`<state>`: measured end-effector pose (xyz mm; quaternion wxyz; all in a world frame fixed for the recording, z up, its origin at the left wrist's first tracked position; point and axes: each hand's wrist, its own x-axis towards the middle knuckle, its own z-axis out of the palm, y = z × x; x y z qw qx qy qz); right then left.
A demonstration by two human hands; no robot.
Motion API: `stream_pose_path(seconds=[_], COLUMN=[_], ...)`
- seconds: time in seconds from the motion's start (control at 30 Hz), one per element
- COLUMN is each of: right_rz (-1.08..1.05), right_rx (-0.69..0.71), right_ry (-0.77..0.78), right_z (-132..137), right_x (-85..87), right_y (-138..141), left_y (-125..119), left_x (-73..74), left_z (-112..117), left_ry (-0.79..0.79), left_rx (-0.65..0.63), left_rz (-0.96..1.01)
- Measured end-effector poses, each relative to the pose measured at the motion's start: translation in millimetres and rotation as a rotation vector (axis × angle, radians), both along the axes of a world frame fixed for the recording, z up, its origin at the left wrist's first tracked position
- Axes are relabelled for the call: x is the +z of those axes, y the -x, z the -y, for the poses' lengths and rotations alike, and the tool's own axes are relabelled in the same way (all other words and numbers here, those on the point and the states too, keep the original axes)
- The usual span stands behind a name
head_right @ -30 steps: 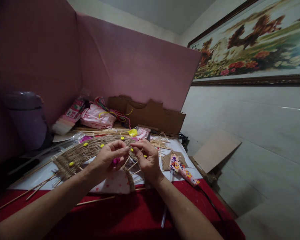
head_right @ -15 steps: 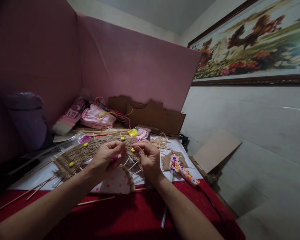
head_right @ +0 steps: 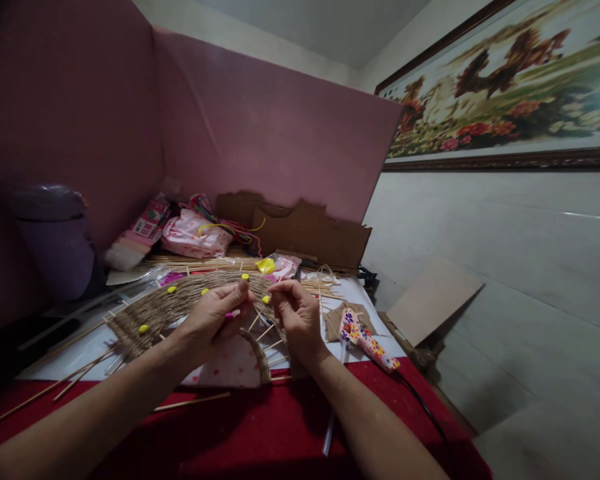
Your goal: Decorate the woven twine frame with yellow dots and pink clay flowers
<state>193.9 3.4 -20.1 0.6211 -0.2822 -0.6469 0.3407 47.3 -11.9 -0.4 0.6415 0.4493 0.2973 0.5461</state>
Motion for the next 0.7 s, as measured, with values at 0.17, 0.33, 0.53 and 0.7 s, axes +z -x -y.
stream_pose_path(seconds=[0.17,0.33,0.53,0.7], right_rz=[0.047,0.019,-0.006,-0.045], right_rx=[-0.033,-0.052,-0.015,-0.022], right_ry=[-0.017,-0.011,0.031,-0.019], right_z=[1.4,0.0,0.4,2.2], right_x=[0.5,-0.3,0.4,1.9], right_y=[-1.0,-0.7,2.1,2.1], left_y=[0.3,0.7,-0.8,-1.2], left_x=[1.1,-1.5,-2.3,-0.3], left_z=[0.9,-0.7,-1.1,0.7], left_ry=[0.012,-0.028,-0.03,-0.02], left_rx=[-0.074,-0.043,-0.037,-0.05], left_rz=[0.013,0.009,-0.01,-0.038])
